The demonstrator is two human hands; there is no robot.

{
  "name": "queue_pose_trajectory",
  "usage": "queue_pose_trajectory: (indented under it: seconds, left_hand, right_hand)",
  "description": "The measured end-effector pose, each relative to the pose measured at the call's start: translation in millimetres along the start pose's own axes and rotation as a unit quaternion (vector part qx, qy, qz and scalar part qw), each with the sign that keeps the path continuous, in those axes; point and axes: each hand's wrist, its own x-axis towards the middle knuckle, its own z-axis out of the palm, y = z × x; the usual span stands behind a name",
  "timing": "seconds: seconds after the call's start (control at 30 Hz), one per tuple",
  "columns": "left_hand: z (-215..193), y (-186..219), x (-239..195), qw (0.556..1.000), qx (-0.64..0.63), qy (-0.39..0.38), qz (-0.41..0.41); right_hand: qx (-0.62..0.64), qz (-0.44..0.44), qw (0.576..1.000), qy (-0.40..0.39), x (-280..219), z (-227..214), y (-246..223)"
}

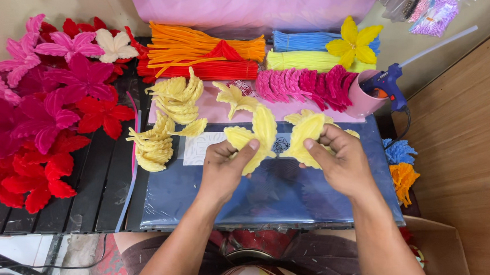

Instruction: The person assembles foam flower petals by applying adhesive with a glue gun and pressing the petals together to form larger floral shapes.

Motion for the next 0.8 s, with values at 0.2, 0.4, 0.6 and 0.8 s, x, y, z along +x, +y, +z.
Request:
queue_pose_trajectory:
  seconds: [0.2, 0.4, 0.6, 0.8]
  left_hand:
    - [-9, -28, 8, 0.998, 0.027, -0.045, 0.040]
    - [1, -8, 1, 0.998, 0.020, -0.049, 0.035]
    - [-15, -27, 9, 0.994, 0.051, -0.057, 0.076]
    - [-12, -28, 8, 0.994, 0.052, -0.059, 0.076]
  right_hand:
    - [-0.032, -0.020, 0.999, -0.036, 6, 9, -13]
    - [-0.025, -0.022, 0.999, -0.041, 7, 9, -18]
    - [-0.044, -0.014, 0.997, -0.054, 8, 1, -21]
    - [-0.063, -0.021, 0.996, -0.062, 8, 5, -19]
